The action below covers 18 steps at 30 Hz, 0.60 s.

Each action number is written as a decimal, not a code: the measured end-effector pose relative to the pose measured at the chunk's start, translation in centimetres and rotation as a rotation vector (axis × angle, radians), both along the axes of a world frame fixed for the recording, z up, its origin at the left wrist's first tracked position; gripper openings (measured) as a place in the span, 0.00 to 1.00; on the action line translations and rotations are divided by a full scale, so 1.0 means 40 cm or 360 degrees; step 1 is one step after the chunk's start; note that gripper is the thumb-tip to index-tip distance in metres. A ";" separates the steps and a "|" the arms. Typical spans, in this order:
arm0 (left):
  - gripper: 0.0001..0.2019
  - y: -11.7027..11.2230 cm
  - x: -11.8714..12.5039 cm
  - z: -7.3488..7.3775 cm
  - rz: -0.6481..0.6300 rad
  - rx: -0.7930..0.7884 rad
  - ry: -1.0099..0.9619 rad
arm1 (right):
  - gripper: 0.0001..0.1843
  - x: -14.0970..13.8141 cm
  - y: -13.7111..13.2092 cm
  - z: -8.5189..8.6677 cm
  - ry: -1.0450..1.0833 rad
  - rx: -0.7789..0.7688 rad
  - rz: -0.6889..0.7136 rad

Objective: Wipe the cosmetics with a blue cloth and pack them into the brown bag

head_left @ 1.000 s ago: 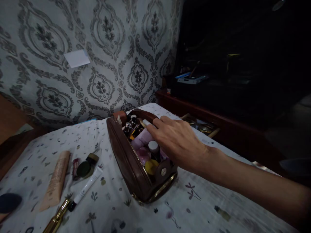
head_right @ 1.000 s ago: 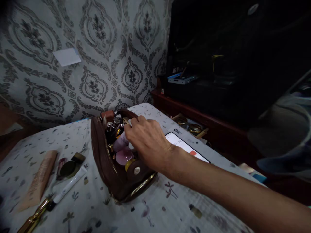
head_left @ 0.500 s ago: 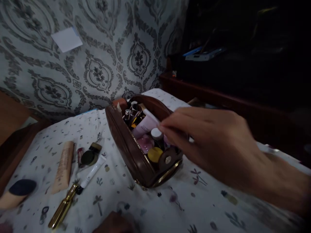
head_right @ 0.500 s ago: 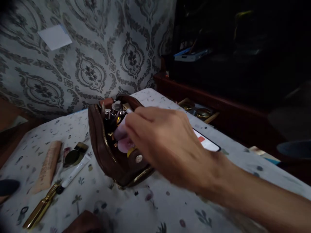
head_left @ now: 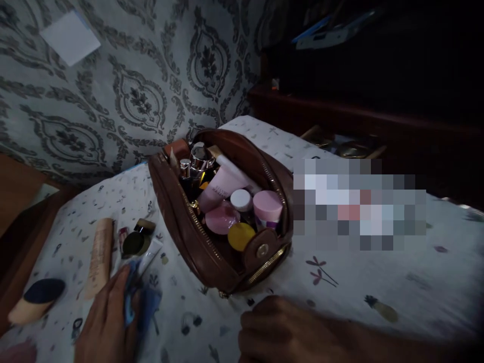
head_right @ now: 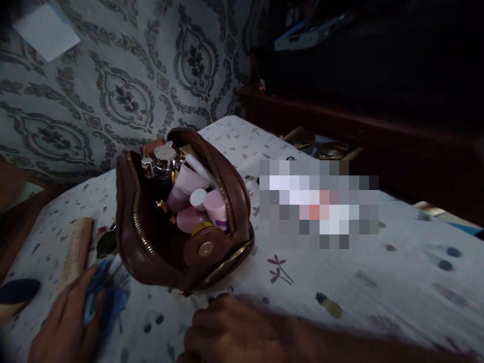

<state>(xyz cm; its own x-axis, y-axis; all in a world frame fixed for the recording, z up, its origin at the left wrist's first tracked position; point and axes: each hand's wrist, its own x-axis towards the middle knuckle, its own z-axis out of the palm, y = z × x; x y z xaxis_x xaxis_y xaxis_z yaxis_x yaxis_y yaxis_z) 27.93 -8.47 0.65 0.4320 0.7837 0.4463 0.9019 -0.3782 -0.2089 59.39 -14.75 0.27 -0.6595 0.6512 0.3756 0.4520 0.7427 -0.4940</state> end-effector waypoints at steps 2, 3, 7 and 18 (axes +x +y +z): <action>0.26 0.013 0.000 -0.009 0.0064 -0.0012 0.0150 | 0.13 0.001 0.006 -0.001 -0.0013 0.0050 0.0059; 0.26 0.016 0.001 -0.010 0.0077 -0.0020 0.0182 | 0.12 0.001 0.010 -0.001 -0.0019 0.0070 0.0084; 0.26 0.012 0.007 -0.001 0.0094 -0.0066 0.0196 | 0.12 0.001 0.023 0.001 -0.0028 0.0094 0.0105; 0.20 -0.018 -0.020 0.019 0.0022 -0.0340 -0.0154 | 0.13 -0.026 0.022 0.002 0.0006 0.0010 0.0057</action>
